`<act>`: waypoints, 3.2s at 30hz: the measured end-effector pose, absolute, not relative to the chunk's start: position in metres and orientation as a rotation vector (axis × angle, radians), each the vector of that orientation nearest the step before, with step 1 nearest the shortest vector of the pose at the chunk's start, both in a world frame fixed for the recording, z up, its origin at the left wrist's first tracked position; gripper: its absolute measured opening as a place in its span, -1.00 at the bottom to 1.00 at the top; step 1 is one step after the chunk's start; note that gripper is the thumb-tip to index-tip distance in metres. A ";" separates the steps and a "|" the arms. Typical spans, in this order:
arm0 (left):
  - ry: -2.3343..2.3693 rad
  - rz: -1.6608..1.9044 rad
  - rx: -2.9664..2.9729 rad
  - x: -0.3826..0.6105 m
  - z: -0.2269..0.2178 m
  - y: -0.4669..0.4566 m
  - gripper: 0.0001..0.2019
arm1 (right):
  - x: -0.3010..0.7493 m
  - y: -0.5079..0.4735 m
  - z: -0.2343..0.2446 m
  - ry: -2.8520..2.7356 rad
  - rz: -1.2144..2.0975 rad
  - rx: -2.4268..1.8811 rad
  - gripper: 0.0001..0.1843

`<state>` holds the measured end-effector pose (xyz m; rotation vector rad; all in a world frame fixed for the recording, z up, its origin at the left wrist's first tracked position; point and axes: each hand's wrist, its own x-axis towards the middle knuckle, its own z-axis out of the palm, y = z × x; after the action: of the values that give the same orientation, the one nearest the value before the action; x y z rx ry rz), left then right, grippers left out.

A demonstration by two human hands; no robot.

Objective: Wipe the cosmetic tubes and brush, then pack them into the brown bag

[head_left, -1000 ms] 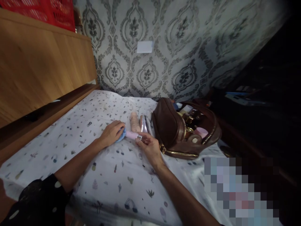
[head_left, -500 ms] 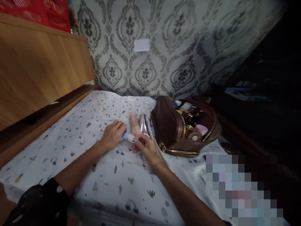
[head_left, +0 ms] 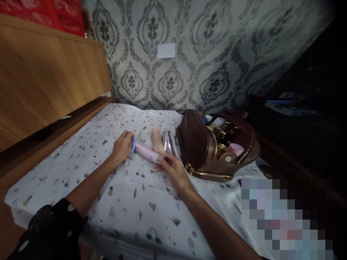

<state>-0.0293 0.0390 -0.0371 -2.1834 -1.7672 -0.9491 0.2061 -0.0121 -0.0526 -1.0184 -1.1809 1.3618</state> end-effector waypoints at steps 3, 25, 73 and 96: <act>-1.691 -1.122 -2.166 -0.029 -0.036 0.038 -0.82 | 0.206 -0.012 -0.053 -1.167 1.356 -0.993 -0.51; -1.429 -0.607 -2.264 -0.008 -0.025 0.023 -0.74 | 0.205 -0.011 -0.053 -1.173 1.312 -1.033 -0.46; -1.149 -0.829 -2.648 0.028 -0.026 0.000 -0.65 | 0.204 -0.016 -0.045 -1.159 1.528 -1.014 -0.52; -1.063 -0.580 -2.722 0.007 -0.031 0.014 -0.59 | 0.208 -0.017 -0.039 -1.273 1.409 -1.012 -0.53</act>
<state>0.0074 0.0144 -0.0310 -2.7224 -1.0632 -0.5795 0.2080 -0.0167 -0.0390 -1.0122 -1.2733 1.4086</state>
